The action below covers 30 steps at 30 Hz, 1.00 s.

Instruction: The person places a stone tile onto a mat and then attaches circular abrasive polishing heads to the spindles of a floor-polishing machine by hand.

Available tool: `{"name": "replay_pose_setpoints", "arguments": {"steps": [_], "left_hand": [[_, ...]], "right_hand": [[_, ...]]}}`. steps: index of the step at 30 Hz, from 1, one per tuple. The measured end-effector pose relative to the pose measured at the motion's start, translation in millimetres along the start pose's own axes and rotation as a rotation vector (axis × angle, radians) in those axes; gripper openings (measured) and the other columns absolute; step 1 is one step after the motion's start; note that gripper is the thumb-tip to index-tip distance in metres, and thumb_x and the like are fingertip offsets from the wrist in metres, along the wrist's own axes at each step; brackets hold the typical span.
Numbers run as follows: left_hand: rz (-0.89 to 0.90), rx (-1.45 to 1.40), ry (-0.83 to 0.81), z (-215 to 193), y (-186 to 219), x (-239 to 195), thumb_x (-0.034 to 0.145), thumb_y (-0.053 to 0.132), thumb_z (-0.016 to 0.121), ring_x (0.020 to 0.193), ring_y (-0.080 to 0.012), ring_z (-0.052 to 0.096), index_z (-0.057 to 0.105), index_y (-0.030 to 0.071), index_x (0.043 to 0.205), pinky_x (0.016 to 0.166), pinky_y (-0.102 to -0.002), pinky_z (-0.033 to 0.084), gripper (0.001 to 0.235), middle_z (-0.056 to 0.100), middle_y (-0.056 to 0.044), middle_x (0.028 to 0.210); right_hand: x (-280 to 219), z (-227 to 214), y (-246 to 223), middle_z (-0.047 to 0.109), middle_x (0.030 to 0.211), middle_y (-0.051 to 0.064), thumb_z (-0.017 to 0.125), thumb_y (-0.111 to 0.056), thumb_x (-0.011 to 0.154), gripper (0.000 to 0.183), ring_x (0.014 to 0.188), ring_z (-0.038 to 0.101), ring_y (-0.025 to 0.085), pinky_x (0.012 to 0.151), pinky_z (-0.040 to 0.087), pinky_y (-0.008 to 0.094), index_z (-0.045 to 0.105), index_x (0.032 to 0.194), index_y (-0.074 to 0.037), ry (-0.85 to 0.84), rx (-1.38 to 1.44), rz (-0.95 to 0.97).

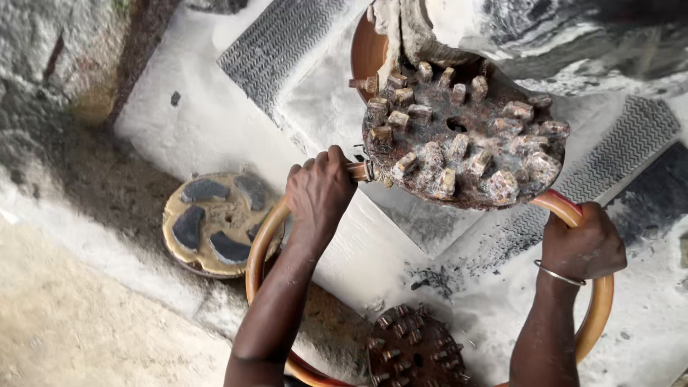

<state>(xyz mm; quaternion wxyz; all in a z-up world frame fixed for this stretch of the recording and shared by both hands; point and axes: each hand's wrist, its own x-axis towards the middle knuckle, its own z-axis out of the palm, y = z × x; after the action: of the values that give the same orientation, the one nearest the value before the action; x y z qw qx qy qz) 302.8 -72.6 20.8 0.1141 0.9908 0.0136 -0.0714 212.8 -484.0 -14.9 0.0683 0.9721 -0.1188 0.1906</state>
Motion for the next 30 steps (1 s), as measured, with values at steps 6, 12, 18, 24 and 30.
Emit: {"name": "replay_pose_setpoints", "arguments": {"steps": [6,12,18,24,30], "left_hand": [[0.032,0.046,0.113,8.3,-18.0,-25.7,0.094,0.016,0.053,0.042,-0.0135,0.05,0.058,0.012,0.075,0.045,-0.037,0.042,0.02,0.061,-0.004,0.057],[0.023,0.067,0.099,16.3,-37.3,-36.5,0.095,0.015,0.052,0.04,-0.0118,0.049,0.056,0.013,0.072,0.042,-0.035,0.04,0.023,0.061,-0.002,0.054],[0.062,0.122,0.202,11.8,-52.4,-26.7,0.095,0.016,0.055,0.043,-0.0124,0.053,0.056,0.014,0.073,0.044,-0.035,0.041,0.022,0.062,-0.003,0.056],[0.083,0.156,0.202,-1.3,-60.8,-3.8,0.097,0.03,0.06,0.043,-0.014,0.055,0.059,0.012,0.075,0.044,-0.036,0.043,0.029,0.063,-0.003,0.057],[0.001,0.093,0.065,-5.5,-57.4,33.6,0.098,0.025,0.06,0.04,-0.0128,0.054,0.062,0.012,0.08,0.045,-0.037,0.044,0.023,0.064,-0.003,0.058]], "right_hand": [[-22.5,-13.8,-9.7,0.068,0.079,0.002,0.083,-0.029,0.083,0.025,0.066,0.064,0.026,0.06,0.045,0.041,0.063,0.076,-0.016,-0.109,-0.071,0.013],[-26.5,-29.5,-32.9,0.069,0.1,-0.003,0.078,-0.014,0.075,0.014,0.1,0.067,0.023,0.076,0.054,0.038,0.07,0.086,-0.02,-0.075,-0.036,-0.036],[-11.6,-47.7,-68.5,0.065,0.137,0.001,0.082,-0.011,0.075,0.025,0.133,0.059,0.029,0.094,0.061,0.039,0.076,0.098,-0.019,0.012,0.019,-0.053],[6.1,-37.1,-79.8,0.072,0.116,0.008,0.087,-0.028,0.079,0.021,0.107,0.067,0.029,0.084,0.059,0.042,0.076,0.094,-0.018,0.008,-0.089,-0.09],[23.4,3.3,-59.4,0.066,0.067,0.005,0.083,-0.045,0.083,0.024,0.064,0.065,0.028,0.055,0.045,0.039,0.074,0.077,-0.024,-0.089,-0.193,-0.053]]}}
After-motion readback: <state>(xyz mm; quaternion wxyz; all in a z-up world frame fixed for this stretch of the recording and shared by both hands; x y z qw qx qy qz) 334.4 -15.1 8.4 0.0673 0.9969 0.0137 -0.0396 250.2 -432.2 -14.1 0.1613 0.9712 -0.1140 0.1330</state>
